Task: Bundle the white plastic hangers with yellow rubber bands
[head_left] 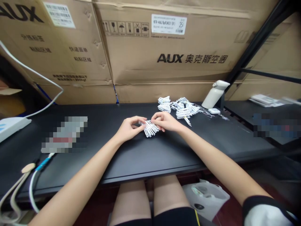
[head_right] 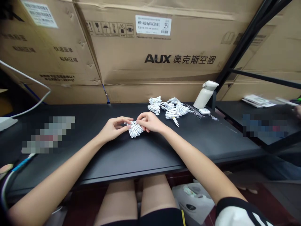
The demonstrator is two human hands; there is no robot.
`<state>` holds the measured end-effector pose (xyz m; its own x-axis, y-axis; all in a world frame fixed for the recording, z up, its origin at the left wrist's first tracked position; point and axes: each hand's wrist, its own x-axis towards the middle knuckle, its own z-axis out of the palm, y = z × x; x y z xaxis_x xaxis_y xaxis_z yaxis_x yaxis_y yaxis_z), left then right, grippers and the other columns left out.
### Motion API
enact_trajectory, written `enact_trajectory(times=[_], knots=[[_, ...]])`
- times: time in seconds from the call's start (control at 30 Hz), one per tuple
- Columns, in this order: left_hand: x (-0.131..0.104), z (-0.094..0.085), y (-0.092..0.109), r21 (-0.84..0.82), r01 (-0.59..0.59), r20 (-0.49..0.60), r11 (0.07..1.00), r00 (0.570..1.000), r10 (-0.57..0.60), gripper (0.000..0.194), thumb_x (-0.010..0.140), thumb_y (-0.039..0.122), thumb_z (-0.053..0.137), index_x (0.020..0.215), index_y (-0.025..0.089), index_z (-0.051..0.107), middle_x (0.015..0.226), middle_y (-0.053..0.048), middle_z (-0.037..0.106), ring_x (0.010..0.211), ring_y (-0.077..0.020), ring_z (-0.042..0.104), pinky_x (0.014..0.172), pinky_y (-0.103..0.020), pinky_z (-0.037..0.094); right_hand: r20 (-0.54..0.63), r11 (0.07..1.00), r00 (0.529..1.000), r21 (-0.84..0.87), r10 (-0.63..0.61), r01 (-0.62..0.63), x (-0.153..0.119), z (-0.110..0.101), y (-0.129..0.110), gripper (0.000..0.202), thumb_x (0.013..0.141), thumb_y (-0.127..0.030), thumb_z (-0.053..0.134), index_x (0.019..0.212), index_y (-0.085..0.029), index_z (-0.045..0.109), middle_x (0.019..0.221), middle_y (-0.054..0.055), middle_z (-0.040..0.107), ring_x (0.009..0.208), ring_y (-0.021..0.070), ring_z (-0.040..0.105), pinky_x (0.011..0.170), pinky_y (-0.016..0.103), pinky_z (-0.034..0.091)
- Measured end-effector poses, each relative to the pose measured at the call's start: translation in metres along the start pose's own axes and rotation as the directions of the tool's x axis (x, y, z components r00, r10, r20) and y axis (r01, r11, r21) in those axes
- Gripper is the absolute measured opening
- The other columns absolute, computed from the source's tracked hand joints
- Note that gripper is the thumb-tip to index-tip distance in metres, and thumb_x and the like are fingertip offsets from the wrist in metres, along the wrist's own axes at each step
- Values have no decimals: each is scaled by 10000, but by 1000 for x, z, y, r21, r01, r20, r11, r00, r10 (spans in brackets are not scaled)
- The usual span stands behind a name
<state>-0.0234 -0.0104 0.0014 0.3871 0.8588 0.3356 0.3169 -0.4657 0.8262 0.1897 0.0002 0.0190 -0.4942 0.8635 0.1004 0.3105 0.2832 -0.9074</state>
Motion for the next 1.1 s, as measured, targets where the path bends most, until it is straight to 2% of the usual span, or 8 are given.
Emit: enact_trajectory(times=[0.17,0.27,0.33,0.4,0.47,0.63,0.93,1.1], knots=[[-1,2,-6,90,-51,-90,995,994,59,243,764,327,632,948,176,678,1289,-131,569,1144,-267,573,805,-358,562,-229,998,973,-66,-29,15,1,1,1,181,850,-350,526,803,-177,550,417,-68,485,324,75,401,385,194,324],[0,1,-9,130,-71,-123,989,989,87,242,780,248,578,1000,178,649,1206,-113,614,1130,-240,577,887,-376,522,-412,970,898,-238,-155,58,3,-3,6,164,854,-309,511,766,-178,557,452,-46,489,407,99,447,489,231,392],[1,1,-12,142,-55,-136,988,988,75,250,788,187,508,999,175,642,1145,-99,642,1100,-224,592,908,-376,503,-456,918,850,-389,-266,78,4,-6,9,107,827,-236,520,770,-171,583,591,-5,577,481,106,476,575,259,427],[2,0,-14,141,-40,-134,989,989,59,273,775,152,459,976,173,644,1109,-89,658,1075,-216,604,900,-366,502,-421,875,852,-476,-313,86,5,-8,12,113,784,-146,510,801,-163,621,788,35,644,535,103,494,654,284,448],[2,-1,-15,130,-40,-89,991,995,52,291,755,142,457,978,174,642,1077,-75,673,1039,-212,621,889,-354,504,-339,882,899,-460,-278,99,6,-9,14,227,748,-68,459,828,-157,652,878,50,667,575,108,522,699,297,460],[2,-1,-18,168,-81,14,982,997,80,247,756,176,532,981,190,631,974,-43,705,938,-212,662,902,-344,484,-119,947,978,-293,-170,129,7,-3,16,368,708,-3,354,804,-139,682,812,46,694,666,131,597,624,255,472],[1,-1,-19,130,-72,1,989,997,73,203,792,253,586,975,186,640,943,-52,717,913,-215,676,903,-343,486,-72,981,993,-173,-99,85,4,-2,11,357,656,-19,393,830,-133,683,801,57,697,742,150,641,513,199,466],[2,-2,-21,139,-72,1,988,997,73,225,794,268,597,991,187,669,959,-49,724,917,-219,674,884,-335,493,138,993,990,104,39,-54,2,-12,3,297,684,-74,485,897,-143,680,871,60,710,812,163,661,532,201,500]])
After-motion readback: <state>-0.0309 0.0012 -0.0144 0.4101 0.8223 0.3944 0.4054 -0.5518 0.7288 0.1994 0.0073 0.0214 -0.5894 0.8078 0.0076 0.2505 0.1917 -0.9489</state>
